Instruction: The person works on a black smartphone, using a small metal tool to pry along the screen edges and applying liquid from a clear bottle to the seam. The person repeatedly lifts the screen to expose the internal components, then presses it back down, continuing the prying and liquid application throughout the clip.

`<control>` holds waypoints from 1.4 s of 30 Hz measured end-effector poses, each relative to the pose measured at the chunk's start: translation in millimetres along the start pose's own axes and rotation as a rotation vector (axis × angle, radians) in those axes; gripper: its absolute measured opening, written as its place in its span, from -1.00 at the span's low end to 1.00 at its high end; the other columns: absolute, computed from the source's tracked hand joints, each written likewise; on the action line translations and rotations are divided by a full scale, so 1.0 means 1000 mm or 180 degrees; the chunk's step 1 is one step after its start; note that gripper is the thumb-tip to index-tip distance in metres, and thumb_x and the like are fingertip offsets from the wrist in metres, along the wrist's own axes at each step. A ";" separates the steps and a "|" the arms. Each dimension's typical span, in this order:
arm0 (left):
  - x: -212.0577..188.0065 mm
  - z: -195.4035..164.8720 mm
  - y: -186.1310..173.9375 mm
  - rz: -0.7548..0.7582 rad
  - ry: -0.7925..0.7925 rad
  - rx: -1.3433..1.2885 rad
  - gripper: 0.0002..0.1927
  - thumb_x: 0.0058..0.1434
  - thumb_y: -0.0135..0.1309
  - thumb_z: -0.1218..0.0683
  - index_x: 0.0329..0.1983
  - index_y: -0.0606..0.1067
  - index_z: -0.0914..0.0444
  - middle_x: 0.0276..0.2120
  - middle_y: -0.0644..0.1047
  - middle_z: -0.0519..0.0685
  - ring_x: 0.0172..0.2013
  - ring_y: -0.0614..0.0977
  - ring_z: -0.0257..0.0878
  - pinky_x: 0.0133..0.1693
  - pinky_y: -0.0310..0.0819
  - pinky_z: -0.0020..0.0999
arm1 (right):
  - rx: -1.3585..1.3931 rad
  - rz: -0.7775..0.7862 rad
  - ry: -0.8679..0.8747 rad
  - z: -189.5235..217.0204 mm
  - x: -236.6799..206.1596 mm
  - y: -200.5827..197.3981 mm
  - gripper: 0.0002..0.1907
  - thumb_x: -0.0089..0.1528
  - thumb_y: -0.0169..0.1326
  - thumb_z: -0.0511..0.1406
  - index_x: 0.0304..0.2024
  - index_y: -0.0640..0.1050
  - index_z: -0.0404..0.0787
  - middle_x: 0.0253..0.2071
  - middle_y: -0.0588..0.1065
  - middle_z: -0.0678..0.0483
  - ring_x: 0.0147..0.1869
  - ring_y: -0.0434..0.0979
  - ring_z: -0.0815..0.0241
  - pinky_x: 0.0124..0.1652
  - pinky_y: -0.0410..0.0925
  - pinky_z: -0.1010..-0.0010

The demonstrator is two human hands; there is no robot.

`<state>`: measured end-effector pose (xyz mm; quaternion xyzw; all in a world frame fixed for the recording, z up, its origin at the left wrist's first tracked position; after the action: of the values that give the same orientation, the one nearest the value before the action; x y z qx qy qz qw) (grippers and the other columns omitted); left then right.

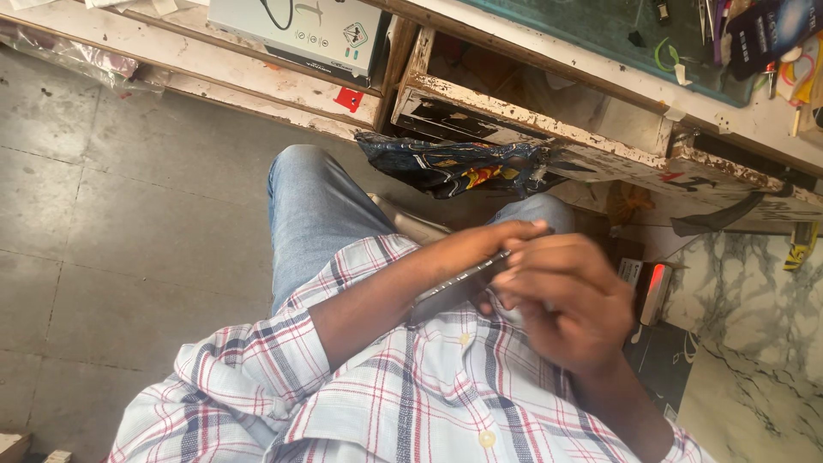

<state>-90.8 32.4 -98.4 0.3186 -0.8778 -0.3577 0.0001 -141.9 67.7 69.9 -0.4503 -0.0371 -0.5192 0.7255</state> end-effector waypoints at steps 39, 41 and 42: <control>-0.022 -0.099 0.024 0.0412 0.1126 -0.0707 0.17 0.18 0.09 -0.47 0.61 -0.06 0.25 0.22 0.37 0.33 0.14 0.56 0.15 0.01 0.62 0.15 | -0.0075 -0.0698 0.0599 -0.065 0.019 -0.056 -0.80 0.22 0.29 -0.46 -0.11 0.60 -0.25 -0.17 0.62 0.02 -0.07 0.66 0.20 -0.09 0.50 0.46; -0.022 -0.097 0.023 0.0489 0.1203 -0.0772 0.15 0.21 0.09 -0.44 0.61 -0.06 0.27 0.25 0.34 0.33 0.16 0.54 0.16 0.05 0.62 0.15 | -0.0058 -0.0664 0.0610 -0.066 0.020 -0.054 -0.80 0.23 0.29 -0.46 -0.11 0.60 -0.25 -0.17 0.62 0.03 -0.07 0.67 0.20 -0.09 0.50 0.45; -0.021 -0.096 0.022 0.0557 0.1212 -0.0796 0.14 0.22 0.10 -0.43 0.61 -0.08 0.25 0.27 0.32 0.31 0.19 0.52 0.14 0.08 0.60 0.16 | -0.0047 -0.0647 0.0621 -0.066 0.020 -0.053 -0.81 0.23 0.29 -0.46 -0.12 0.60 -0.24 -0.17 0.62 0.03 -0.07 0.67 0.20 -0.10 0.51 0.46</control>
<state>-64.2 -3.9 -8.1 0.3005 -0.8351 -0.3958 0.2359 -201.4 4.7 74.5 -0.3968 -0.0080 -0.6316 0.6660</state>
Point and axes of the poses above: each hand's wrist, its own x-axis towards the middle knuckle, its own y-axis out of the palm, z = x × y, the point moved 6 cm from there along x, towards the middle knuckle
